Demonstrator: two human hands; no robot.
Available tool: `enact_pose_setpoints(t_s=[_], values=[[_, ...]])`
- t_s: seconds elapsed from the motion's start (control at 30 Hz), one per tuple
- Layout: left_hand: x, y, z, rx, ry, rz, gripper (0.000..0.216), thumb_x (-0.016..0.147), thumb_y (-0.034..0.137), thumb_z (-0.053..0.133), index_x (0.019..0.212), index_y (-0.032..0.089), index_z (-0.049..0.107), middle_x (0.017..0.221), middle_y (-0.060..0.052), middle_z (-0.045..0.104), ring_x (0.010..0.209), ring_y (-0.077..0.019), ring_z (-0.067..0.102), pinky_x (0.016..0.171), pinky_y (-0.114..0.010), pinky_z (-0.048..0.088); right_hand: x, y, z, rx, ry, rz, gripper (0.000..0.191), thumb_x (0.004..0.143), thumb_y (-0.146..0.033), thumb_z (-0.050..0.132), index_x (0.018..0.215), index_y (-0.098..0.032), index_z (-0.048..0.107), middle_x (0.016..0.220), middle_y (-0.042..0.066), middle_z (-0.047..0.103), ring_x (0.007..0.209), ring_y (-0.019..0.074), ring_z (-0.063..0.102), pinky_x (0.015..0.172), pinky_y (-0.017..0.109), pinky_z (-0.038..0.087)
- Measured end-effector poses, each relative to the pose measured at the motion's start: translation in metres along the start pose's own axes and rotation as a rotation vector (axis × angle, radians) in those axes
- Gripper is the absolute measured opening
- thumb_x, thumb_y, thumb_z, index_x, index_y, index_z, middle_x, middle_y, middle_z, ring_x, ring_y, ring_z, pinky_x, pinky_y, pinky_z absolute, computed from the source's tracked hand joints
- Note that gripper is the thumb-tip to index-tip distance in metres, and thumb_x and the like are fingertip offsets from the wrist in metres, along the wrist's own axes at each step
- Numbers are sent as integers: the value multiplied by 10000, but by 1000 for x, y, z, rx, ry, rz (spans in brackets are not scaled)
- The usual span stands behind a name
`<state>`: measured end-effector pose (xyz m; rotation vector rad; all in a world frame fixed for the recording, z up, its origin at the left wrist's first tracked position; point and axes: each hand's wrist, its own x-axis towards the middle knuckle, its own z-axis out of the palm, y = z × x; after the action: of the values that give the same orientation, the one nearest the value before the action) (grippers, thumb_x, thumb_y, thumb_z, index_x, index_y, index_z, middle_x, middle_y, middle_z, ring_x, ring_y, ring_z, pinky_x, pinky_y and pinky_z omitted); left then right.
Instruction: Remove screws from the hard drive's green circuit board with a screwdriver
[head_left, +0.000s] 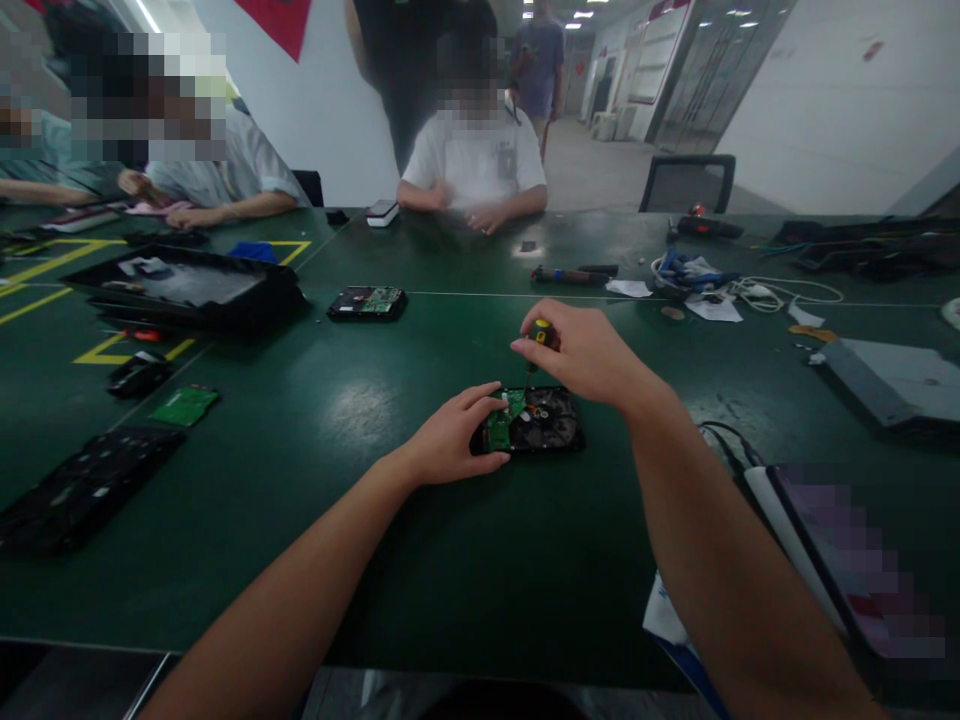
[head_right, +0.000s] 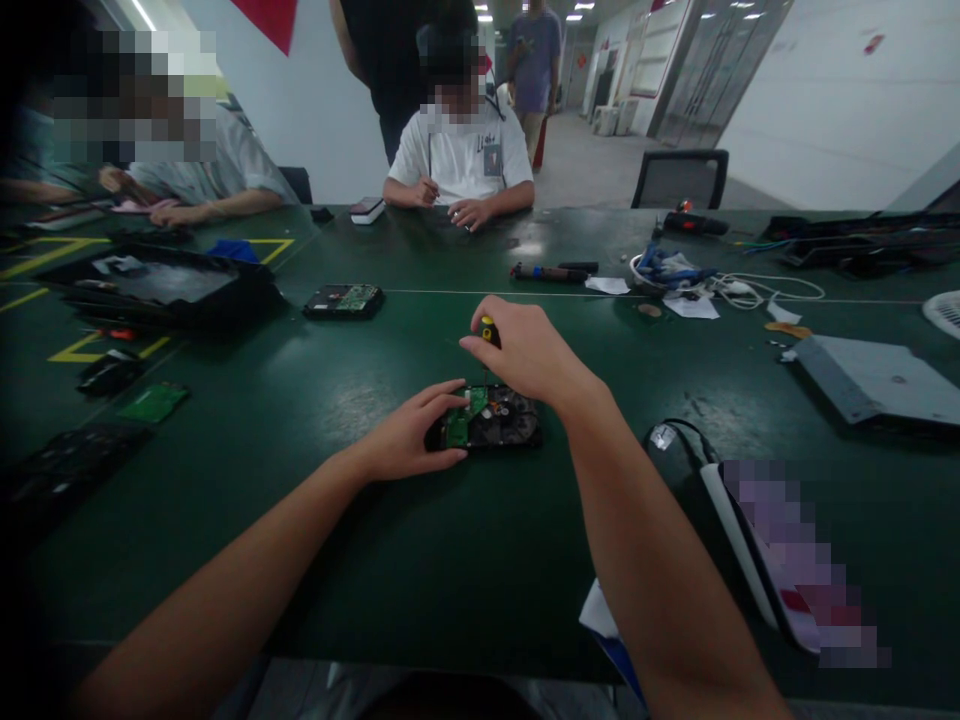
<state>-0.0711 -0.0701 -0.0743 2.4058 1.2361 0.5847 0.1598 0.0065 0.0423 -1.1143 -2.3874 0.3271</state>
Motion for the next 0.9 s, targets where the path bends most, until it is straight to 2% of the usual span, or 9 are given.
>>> enact_pose_setpoints(t_s=[0.63, 0.9], values=[[0, 1, 0, -4, 2, 8, 726, 863, 495, 764, 1487, 236, 498, 1682, -178, 386, 1551, -333, 409, 1251, -547, 393, 1, 3, -2, -124, 45, 87, 208, 978, -392, 697, 962, -185, 711, 925, 105, 751, 878, 252, 668, 815, 368, 457], [1, 2, 0, -20, 6, -1, 738, 852, 489, 776, 1491, 244, 501, 1684, -170, 385, 1549, -341, 414, 1253, -556, 393, 0, -2, -6, -134, 30, 86, 234, 991, -407, 674, 990, -178, 726, 964, 124, 760, 921, 268, 682, 841, 382, 464]])
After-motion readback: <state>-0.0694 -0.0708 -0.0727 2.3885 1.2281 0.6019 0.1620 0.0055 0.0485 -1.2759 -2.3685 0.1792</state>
